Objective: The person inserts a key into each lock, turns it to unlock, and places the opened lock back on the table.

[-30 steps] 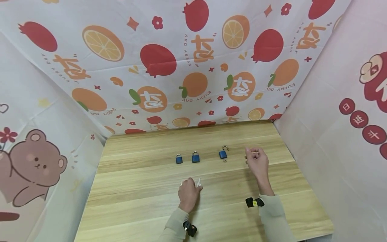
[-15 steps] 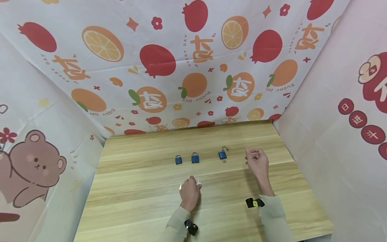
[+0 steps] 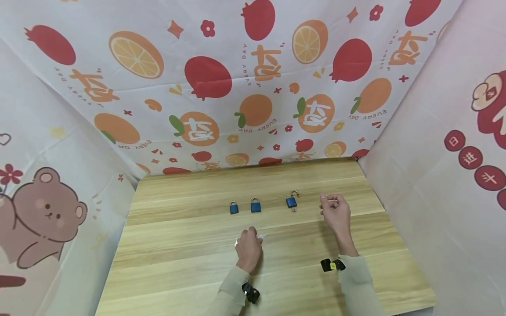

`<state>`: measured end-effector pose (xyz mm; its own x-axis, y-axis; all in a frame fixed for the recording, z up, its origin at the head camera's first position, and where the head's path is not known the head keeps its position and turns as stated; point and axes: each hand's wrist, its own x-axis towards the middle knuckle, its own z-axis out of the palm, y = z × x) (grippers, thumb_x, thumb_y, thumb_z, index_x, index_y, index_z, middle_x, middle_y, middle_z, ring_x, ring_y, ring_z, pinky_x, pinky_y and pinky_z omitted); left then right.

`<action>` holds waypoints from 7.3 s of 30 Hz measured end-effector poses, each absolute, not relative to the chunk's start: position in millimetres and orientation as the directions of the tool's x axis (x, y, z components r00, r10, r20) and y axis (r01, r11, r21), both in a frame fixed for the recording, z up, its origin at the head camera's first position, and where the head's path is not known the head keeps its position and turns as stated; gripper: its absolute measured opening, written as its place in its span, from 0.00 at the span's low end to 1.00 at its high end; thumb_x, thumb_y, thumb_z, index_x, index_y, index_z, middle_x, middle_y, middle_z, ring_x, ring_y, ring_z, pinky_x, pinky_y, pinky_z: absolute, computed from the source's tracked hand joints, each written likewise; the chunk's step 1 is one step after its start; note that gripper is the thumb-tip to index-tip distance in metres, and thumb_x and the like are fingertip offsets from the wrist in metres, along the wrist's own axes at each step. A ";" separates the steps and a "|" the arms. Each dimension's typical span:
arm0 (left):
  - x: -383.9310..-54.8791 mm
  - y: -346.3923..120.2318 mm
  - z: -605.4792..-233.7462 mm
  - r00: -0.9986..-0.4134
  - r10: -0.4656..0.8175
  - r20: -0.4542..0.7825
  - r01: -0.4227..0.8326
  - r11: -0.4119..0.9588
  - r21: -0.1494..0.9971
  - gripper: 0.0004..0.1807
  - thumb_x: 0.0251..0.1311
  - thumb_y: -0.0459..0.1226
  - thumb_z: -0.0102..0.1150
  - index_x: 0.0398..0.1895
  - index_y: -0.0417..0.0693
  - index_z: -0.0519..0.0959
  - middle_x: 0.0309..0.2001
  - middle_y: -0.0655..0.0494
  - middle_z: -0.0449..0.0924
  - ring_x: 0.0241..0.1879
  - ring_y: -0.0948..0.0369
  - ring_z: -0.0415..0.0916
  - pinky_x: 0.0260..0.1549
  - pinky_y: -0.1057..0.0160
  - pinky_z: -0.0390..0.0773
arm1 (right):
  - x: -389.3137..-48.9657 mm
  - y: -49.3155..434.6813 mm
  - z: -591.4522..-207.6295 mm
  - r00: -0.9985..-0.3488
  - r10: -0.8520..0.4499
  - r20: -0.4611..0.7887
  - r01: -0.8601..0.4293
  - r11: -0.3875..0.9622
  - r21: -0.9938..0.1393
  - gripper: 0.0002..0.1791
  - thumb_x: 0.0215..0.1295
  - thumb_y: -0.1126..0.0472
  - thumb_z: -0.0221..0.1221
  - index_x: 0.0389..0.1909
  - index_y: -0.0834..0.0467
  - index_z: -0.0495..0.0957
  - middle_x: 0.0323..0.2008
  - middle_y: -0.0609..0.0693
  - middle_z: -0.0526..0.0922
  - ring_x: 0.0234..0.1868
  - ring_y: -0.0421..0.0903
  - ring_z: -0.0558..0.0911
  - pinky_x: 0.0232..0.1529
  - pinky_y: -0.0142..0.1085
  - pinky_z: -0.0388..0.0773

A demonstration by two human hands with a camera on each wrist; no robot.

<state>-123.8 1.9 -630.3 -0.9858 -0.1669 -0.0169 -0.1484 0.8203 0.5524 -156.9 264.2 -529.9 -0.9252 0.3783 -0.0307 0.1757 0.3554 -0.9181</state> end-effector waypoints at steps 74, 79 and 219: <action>-129.6 -13.5 -639.6 -0.996 -0.080 0.043 -0.033 0.761 0.648 0.10 0.52 0.33 0.73 0.18 0.49 0.82 0.17 0.61 0.78 0.20 0.65 0.70 0.24 0.64 0.71 | -156.1 257.3 -535.0 -0.937 0.336 -0.090 0.189 0.273 -0.943 0.18 0.74 0.49 0.58 0.45 0.62 0.74 0.22 0.40 0.84 0.22 0.39 0.84 0.23 0.30 0.78; -126.6 -13.3 -633.6 -0.996 -0.030 0.083 0.026 0.801 0.598 0.11 0.50 0.28 0.69 0.15 0.48 0.82 0.16 0.59 0.79 0.18 0.65 0.70 0.21 0.63 0.73 | -157.0 256.4 -536.3 -0.937 0.333 -0.104 0.201 0.271 -0.941 0.19 0.73 0.48 0.58 0.46 0.62 0.74 0.23 0.41 0.84 0.22 0.37 0.83 0.25 0.33 0.80; -136.3 -20.3 -513.1 -0.921 -0.371 0.122 0.179 -0.121 0.976 0.15 0.55 0.31 0.74 0.40 0.33 0.78 0.34 0.34 0.88 0.42 0.62 0.82 0.57 0.56 0.72 | -154.6 119.9 -494.1 -0.991 -0.121 0.049 -0.080 0.259 -0.963 0.13 0.71 0.54 0.63 0.47 0.59 0.85 0.47 0.56 0.88 0.51 0.49 0.83 0.52 0.42 0.81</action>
<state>-136.3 -20.3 -513.1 -0.9205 -0.3710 0.1224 0.1786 -0.1209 0.9765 -154.6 119.9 -494.1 -0.9914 -0.1212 0.0494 -0.0796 0.2589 -0.9626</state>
